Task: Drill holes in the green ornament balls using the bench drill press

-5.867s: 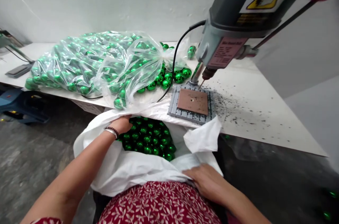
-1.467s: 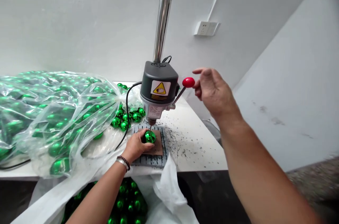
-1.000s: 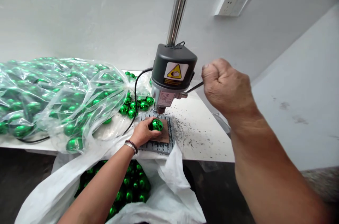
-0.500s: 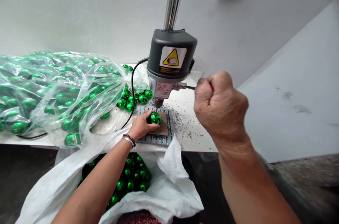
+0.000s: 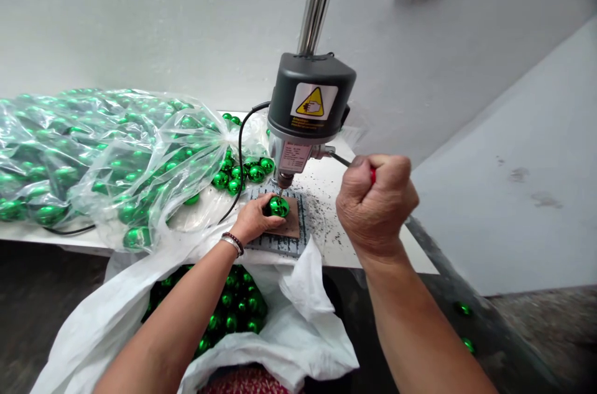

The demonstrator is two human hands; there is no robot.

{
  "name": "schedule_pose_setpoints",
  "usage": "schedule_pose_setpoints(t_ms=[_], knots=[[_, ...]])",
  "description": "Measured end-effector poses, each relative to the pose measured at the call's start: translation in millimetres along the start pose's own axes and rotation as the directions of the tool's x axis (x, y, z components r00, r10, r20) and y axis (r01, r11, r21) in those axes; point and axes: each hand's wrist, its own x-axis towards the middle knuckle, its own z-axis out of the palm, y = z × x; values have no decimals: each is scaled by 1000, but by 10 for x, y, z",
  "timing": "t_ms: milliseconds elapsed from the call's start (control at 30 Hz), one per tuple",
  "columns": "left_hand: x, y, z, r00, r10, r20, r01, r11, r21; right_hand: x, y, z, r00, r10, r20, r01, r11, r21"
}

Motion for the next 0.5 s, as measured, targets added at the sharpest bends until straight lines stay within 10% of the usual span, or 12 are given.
schedule_pose_setpoints(t_ms=[133, 500], knots=[[-3, 10, -3, 1000, 11, 14, -11, 1000, -5, -32, 18, 50, 959, -196, -207, 184, 980, -74], [-3, 5, 5, 1000, 2, -1, -2, 1000, 20, -265, 25, 99, 959, -187, -211, 179, 982, -55]])
